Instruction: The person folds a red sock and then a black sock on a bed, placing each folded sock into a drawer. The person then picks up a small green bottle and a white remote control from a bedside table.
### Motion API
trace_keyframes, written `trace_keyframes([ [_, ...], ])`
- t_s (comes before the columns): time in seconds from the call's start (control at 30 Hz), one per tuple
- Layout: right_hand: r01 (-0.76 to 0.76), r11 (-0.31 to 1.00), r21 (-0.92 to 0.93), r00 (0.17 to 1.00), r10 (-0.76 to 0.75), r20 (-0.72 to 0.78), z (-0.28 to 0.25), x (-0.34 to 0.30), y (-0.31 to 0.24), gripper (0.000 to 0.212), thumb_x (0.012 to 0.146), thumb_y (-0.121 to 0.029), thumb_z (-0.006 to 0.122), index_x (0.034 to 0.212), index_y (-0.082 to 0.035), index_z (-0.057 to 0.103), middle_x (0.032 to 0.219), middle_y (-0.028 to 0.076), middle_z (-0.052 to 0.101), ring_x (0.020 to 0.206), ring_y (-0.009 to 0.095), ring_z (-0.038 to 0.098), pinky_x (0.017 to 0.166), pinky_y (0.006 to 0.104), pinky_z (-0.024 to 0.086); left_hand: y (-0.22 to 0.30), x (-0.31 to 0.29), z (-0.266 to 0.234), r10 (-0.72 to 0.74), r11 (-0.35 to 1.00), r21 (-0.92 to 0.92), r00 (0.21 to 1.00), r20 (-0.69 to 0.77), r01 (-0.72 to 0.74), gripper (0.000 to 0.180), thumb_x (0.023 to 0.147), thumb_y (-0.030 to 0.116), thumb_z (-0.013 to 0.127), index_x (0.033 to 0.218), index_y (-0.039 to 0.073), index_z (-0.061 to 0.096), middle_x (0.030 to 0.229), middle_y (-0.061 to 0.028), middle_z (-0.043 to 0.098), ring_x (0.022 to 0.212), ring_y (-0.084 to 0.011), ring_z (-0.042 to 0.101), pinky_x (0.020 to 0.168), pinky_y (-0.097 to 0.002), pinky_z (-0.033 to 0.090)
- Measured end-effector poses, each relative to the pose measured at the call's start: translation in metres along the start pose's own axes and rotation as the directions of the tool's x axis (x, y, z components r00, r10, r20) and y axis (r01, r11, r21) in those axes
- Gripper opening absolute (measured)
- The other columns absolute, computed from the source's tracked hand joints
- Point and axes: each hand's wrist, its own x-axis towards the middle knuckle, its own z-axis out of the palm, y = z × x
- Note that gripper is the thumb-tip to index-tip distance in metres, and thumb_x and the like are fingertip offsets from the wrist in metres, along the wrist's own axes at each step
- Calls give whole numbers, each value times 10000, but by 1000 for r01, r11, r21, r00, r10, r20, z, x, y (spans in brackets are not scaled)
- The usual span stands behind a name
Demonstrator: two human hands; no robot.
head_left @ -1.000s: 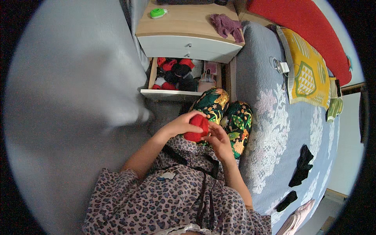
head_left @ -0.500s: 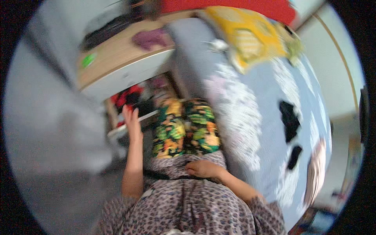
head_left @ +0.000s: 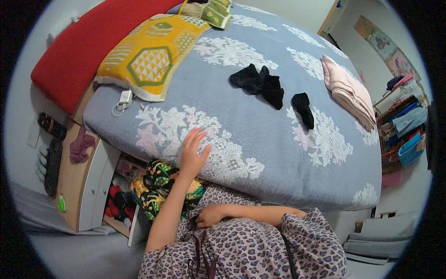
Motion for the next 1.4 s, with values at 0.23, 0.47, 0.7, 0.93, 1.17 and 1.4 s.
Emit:
trace_keyframes([
  [0.23,250,941,228,833,-88,-546,-100,-134,13,287,891,-152,523,1149,-40,581,1096,96,630,977,181,596,839,318,464,-3,45,63,170,960,190,967,192,-207,343,851,171,571,1160,24,548,1273,-144,499,1253,-324,391,1020,-432,341],
  [0.47,-626,736,258,-203,166,-965,-214,-214,157,611,741,-387,663,1305,-313,442,1378,127,368,1206,413,363,918,553,357,6,47,59,175,965,159,964,201,-208,323,855,149,557,1154,27,559,1267,-138,509,1240,-312,411,1034,-420,328],
  [0.7,-732,540,415,-357,214,-909,-272,-162,196,538,738,-520,620,1212,-290,510,1360,165,355,1175,462,367,857,599,352,7,47,55,181,963,170,968,177,-211,304,855,156,559,1129,24,573,1238,-136,533,1218,-301,438,1014,-416,358],
  [0.93,-311,817,487,-528,278,-803,-317,-187,254,369,843,-350,538,927,6,586,978,190,602,870,422,572,765,487,427,7,46,58,159,985,37,976,150,-166,277,854,141,574,1112,46,598,1221,-93,561,1192,-272,474,1008,-401,361],
  [1.17,990,37,133,84,608,-789,-329,-176,117,374,905,-316,496,1112,-8,547,1067,139,610,949,288,593,855,443,468,-9,41,41,-214,805,-523,960,182,279,420,921,260,517,1269,29,474,1237,-96,546,1138,-206,519,957,-350,414],
  [1.4,810,195,552,351,593,-725,-246,-116,128,272,898,-233,507,1067,-31,574,1009,97,621,860,219,620,774,358,515,-35,36,39,-485,-120,-984,856,176,134,561,892,391,552,1323,83,369,1248,-100,492,1159,-259,487,943,-405,441],
])
